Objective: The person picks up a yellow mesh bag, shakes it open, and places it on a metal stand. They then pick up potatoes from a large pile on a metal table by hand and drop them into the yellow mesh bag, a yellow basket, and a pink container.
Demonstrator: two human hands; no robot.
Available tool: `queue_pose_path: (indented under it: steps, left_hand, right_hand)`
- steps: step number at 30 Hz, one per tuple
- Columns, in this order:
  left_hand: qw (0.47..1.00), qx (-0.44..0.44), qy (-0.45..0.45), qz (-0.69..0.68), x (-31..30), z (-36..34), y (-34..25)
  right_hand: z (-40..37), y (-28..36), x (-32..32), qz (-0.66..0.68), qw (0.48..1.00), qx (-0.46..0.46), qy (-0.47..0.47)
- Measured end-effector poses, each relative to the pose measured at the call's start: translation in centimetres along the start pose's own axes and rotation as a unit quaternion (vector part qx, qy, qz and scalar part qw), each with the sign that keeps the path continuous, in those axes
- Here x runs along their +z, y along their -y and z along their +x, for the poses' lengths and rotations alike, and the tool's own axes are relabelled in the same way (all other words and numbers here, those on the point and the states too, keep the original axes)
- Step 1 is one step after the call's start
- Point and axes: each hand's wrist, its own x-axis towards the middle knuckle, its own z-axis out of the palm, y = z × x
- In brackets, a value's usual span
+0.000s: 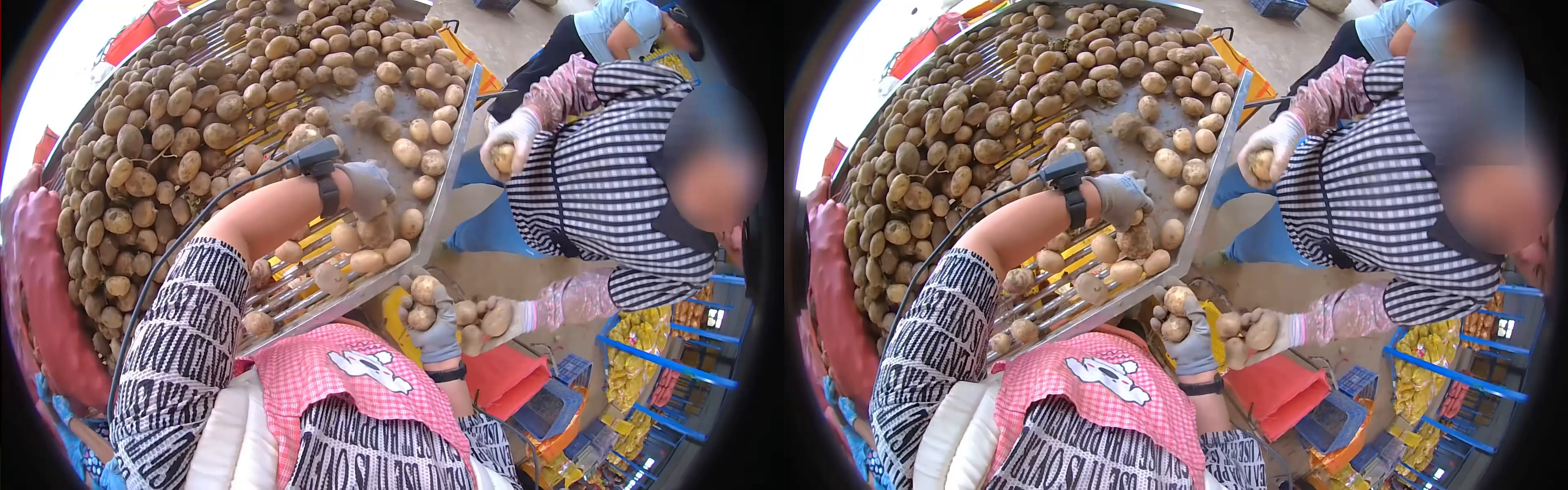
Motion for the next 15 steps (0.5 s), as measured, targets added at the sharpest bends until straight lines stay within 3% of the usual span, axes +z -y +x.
queue_pose_path:
  steps: [3,5,6,7,8,10,12,14,15]
  left_hand:
    - [0.992,-0.007,-0.069,-0.102,0.6,-2.0,1.4]
    - [0.931,-0.004,-0.179,-0.317,1.4,-4.1,2.7]
    - [0.931,-0.008,-0.182,-0.317,2.4,-5.0,3.4]
    - [0.816,0.044,-0.238,-0.525,3.8,-6.1,4.1]
    - [0.65,0.095,-0.281,-0.7,5.4,-7.3,4.8]
    - [0.411,0.202,-0.285,-0.842,7.5,-12.4,4.1]
    - [0.24,0.257,-0.316,-0.881,10.4,-16.2,2.7]
    - [0.149,0.222,-0.367,-0.891,12.6,-18.6,0.3]
    - [0.073,0.285,-0.294,-0.909,14.5,-19.9,0.0]
  right_hand:
    - [0.5,-0.2,0.6,-0.038,0.999,-0.008,0.028]
    - [0.9,0.5,2.3,-0.076,0.996,-0.015,0.034]
    - [1.2,0.8,3.1,-0.113,0.993,-0.024,0.037]
    - [1.5,1.0,3.6,-0.109,0.993,-0.024,0.035]
    - [2.0,1.3,4.2,-0.112,0.993,-0.021,0.039]
    - [3.3,2.1,5.9,-0.26,0.963,-0.057,0.05]
    - [5.6,2.5,8.2,-0.337,0.938,-0.062,0.05]
    - [9.8,2.4,8.4,-0.581,0.792,-0.133,0.132]
    - [11.5,2.6,9.4,-0.583,0.79,-0.133,0.136]
